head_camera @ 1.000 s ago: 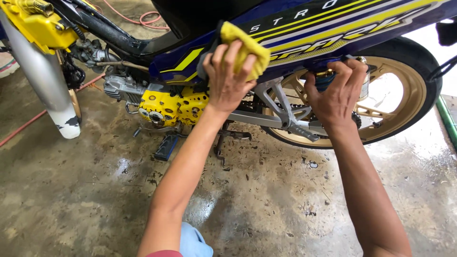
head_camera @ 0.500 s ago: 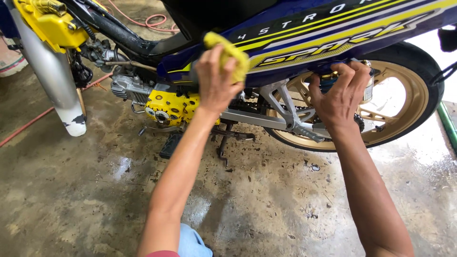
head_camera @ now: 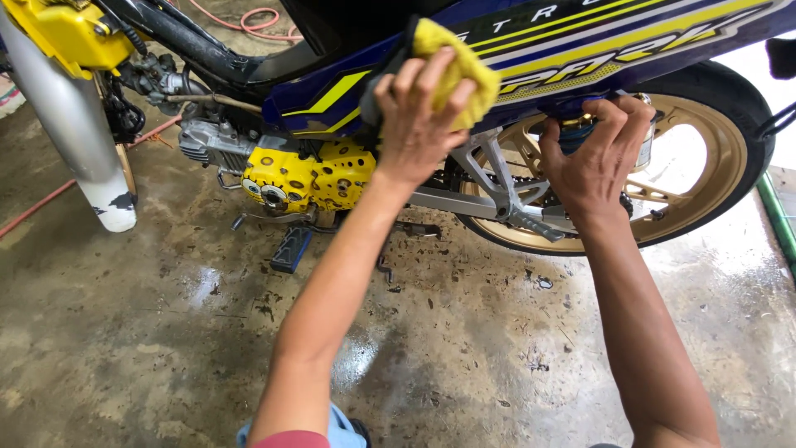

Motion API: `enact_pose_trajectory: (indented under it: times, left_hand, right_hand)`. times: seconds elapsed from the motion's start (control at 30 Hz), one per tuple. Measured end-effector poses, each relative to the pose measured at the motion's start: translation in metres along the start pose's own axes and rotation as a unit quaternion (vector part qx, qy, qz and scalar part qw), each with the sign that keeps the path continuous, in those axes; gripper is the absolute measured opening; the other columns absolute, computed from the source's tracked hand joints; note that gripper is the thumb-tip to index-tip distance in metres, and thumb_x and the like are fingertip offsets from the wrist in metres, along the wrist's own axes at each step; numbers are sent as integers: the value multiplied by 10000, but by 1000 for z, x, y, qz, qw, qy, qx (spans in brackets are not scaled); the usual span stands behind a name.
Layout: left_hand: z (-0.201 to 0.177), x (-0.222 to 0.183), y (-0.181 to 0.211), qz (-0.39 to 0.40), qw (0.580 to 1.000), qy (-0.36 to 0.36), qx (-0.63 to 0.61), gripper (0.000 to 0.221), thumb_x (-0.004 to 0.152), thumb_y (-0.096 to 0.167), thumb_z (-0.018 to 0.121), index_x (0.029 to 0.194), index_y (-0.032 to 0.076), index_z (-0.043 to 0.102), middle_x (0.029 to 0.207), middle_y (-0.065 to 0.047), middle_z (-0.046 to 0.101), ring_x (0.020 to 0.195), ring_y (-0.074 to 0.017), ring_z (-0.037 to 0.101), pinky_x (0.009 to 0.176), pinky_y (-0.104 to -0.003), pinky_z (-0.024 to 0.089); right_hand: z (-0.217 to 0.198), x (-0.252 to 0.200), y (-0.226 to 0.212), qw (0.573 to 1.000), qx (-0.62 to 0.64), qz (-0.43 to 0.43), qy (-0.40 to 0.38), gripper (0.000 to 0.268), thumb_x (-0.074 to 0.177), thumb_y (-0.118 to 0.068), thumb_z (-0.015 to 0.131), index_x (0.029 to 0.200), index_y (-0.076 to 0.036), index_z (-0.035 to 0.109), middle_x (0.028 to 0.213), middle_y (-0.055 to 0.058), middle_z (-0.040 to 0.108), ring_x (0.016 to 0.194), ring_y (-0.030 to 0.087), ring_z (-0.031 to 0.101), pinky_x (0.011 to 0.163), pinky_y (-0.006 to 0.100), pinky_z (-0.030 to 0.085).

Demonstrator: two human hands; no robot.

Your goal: The person wipes the side panel and seat area of a blue and yellow motorcycle using a yellow cloth. They move the cloth back and forth across the bodywork, focusing on the side fairing and the area beneath the seat.

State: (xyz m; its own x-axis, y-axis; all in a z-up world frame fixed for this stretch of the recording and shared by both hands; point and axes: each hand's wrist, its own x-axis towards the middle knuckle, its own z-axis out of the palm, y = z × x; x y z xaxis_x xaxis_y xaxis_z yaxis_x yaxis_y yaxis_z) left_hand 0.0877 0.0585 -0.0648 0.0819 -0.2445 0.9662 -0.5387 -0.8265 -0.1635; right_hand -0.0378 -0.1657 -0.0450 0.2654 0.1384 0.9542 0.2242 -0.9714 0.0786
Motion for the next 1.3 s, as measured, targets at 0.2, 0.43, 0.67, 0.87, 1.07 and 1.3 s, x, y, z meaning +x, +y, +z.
enact_pose_trajectory:
  times: [0.2,0.43,0.67,0.87,1.07,1.3]
  left_hand:
    - [-8,-33,-59,-6,1000,9,-11,869,749,452,1060,1275,331,379,1437,33,318,1299,-205,291,1019,-489,319]
    - [-18,-74,-112,-38,998,-45,13,922,630,268,1018,1254,238,340,1356,-82,321,1240,-282,419,941,-529,454]
    - [-34,-82,-116,-75,995,-55,-37,833,548,69,874,1206,200,381,1368,-156,366,1148,-395,456,800,-530,508]
    - [-14,-70,-111,-4,999,-23,-33,745,525,101,896,1159,154,510,1353,-161,459,1131,-392,513,802,-506,491]
    - [-13,-37,-62,-8,998,-56,-8,986,599,340,1102,1275,305,386,1446,-29,308,1284,-267,357,984,-498,396]
    - [-9,-76,-105,-26,998,-59,16,1033,606,396,1119,1279,302,340,1417,4,317,1284,-240,368,1024,-511,404]
  right_hand:
    - [2,-1,2,1000,-5,-4,3,553,886,-53,885,1203,-26,433,1131,192,402,1038,342,487,775,446,496]
    - [6,-5,6,1000,-12,-4,-1,557,892,-76,874,1212,-45,419,1126,184,389,1010,320,487,729,409,481]
    - [36,-23,38,998,29,-28,46,566,731,-45,896,1151,-29,518,1111,193,442,1005,443,547,855,556,501]
    - [22,-13,24,999,14,-26,28,585,720,-35,901,1166,-25,522,1140,197,444,1037,428,549,844,554,519]
    - [20,-8,14,999,-46,4,-5,553,871,-46,900,1205,-47,459,1180,180,388,1121,332,473,824,434,556]
    - [10,-3,7,999,-39,-14,5,552,867,-5,888,1188,-37,441,1128,152,366,1066,297,458,817,415,526]
